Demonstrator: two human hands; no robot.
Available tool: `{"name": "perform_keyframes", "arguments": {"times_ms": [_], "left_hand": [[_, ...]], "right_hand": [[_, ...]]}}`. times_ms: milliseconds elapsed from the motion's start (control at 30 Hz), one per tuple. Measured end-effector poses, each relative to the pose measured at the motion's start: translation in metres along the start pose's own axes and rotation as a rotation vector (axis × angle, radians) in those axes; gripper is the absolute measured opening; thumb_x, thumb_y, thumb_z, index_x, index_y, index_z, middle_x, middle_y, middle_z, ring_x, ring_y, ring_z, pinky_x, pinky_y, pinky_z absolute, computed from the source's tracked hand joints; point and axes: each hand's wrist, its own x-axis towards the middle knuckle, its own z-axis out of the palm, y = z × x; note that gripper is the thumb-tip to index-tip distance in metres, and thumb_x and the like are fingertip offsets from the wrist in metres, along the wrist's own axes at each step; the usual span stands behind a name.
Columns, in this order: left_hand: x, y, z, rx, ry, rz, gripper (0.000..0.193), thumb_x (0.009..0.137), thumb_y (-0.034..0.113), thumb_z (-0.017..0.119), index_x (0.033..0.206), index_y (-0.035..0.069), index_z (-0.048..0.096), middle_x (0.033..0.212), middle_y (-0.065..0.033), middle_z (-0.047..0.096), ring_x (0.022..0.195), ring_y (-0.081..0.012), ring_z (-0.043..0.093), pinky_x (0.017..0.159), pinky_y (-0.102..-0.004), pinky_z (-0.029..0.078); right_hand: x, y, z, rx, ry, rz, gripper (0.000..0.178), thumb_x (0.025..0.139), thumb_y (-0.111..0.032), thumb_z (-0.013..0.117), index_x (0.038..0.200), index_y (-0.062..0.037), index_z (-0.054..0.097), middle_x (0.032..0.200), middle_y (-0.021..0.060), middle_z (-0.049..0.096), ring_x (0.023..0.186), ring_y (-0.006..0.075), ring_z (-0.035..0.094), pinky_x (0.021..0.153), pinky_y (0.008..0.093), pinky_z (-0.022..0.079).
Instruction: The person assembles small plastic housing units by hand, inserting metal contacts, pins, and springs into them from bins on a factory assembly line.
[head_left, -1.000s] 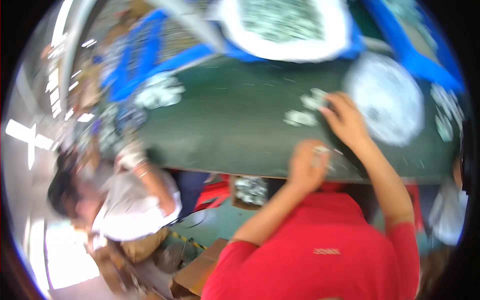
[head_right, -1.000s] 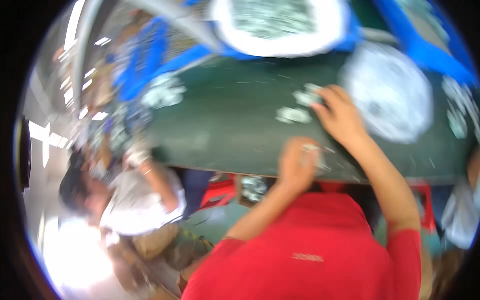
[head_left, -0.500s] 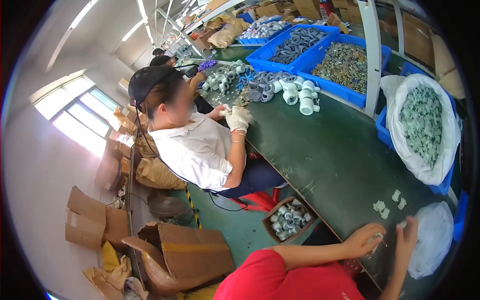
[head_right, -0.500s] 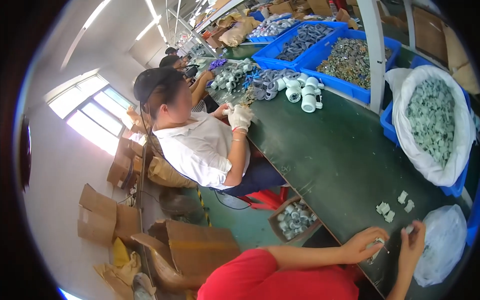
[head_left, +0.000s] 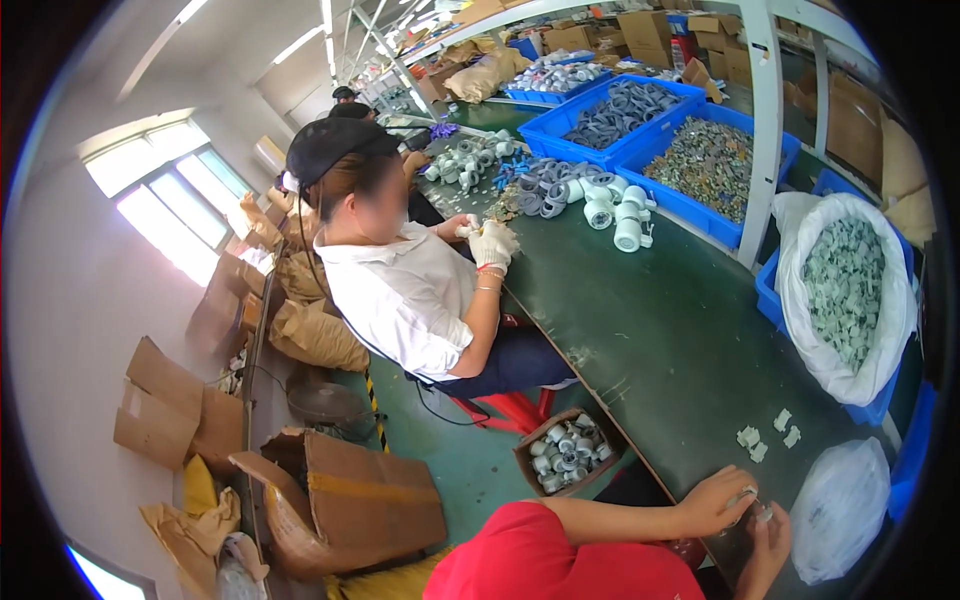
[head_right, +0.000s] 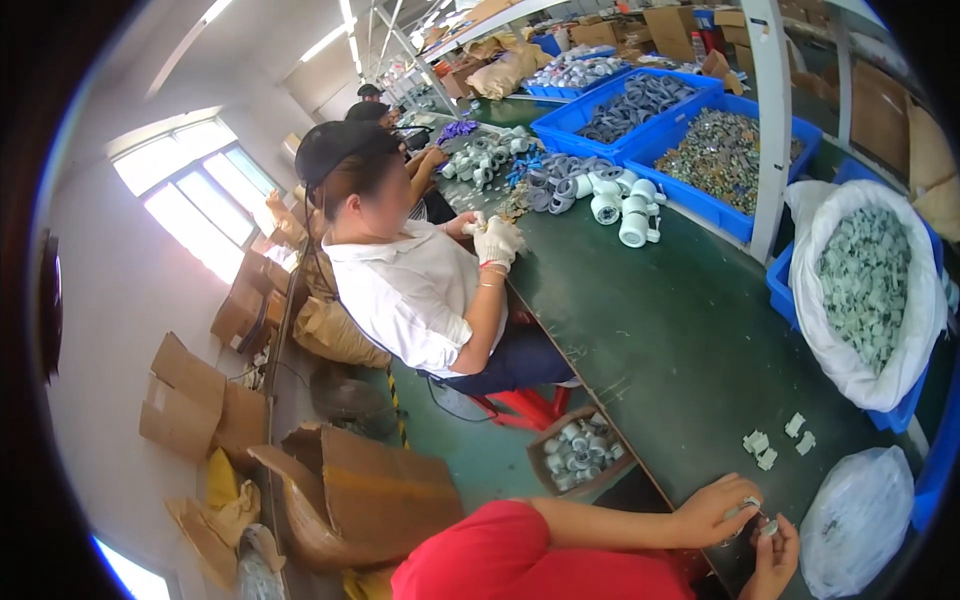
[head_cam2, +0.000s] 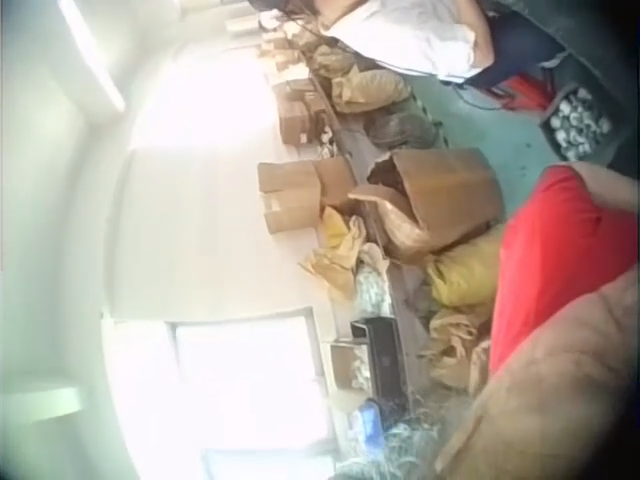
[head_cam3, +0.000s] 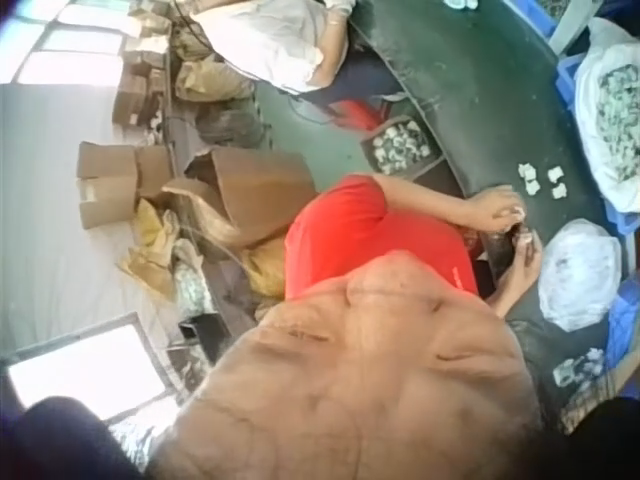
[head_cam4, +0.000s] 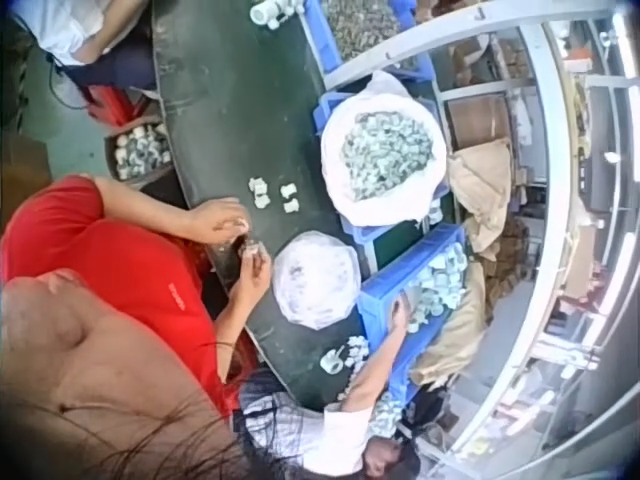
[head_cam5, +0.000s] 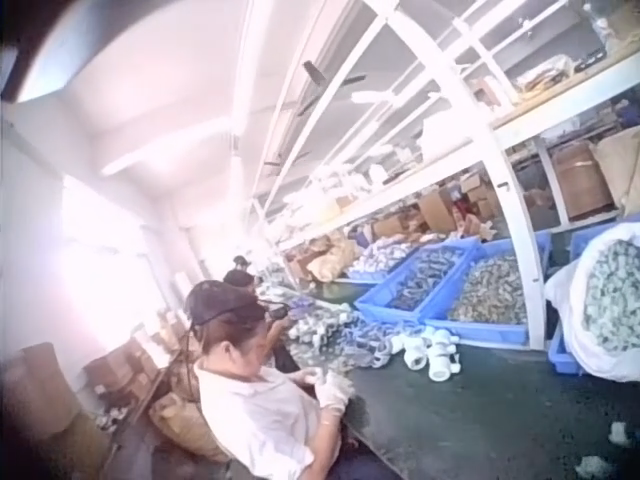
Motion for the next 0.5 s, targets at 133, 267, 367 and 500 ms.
{"name": "perform_keyframes", "arguments": {"times_ms": [133, 267, 367, 500], "left_hand": [[0.0, 0.001, 0.004, 0.138, 0.07, 0.045, 0.015, 0.093, 0.014, 0.057, 0.102, 0.003, 0.058, 0.101, -0.0129, 0.061, 0.09, -0.0364, 0.054, 0.083, -0.0432, 0.044], [0.001, 0.01, 0.008, 0.18, 0.11, 0.043, 0.014, 0.093, 0.016, 0.057, 0.102, 0.005, 0.059, 0.101, -0.012, 0.062, 0.09, -0.0361, 0.052, 0.08, -0.0425, 0.044], [0.002, 0.008, 0.005, 0.203, 0.136, 0.021, 0.014, 0.093, 0.016, 0.057, 0.102, 0.005, 0.059, 0.099, -0.0115, 0.061, 0.09, -0.0354, 0.052, 0.08, -0.0428, 0.044], [-0.002, 0.012, 0.008, 0.212, 0.076, -0.021, 0.014, 0.093, 0.015, 0.057, 0.102, 0.004, 0.06, 0.098, -0.0115, 0.061, 0.089, -0.0348, 0.052, 0.08, -0.0431, 0.044]], "right_hand": [[-0.009, -0.022, 0.025, -0.157, -0.021, -0.122, 0.035, 0.1, -0.01, 0.06, 0.129, 0.008, 0.057, 0.119, 0.0153, 0.067, 0.106, 0.0195, 0.063, 0.094, 0.0314, 0.049], [-0.008, -0.02, 0.032, -0.243, 0.093, -0.168, 0.035, 0.1, -0.01, 0.061, 0.129, 0.0085, 0.057, 0.119, 0.0158, 0.067, 0.106, 0.0194, 0.063, 0.094, 0.031, 0.05], [-0.011, -0.015, 0.033, -0.265, 0.053, -0.227, 0.035, 0.099, -0.01, 0.061, 0.129, 0.0087, 0.057, 0.121, 0.0156, 0.067, 0.107, 0.0199, 0.063, 0.094, 0.0311, 0.049], [-0.019, -0.02, 0.039, -0.21, -0.027, -0.214, 0.035, 0.1, -0.011, 0.061, 0.129, 0.0083, 0.057, 0.125, 0.0165, 0.065, 0.111, 0.0202, 0.062, 0.096, 0.0314, 0.048]]}}
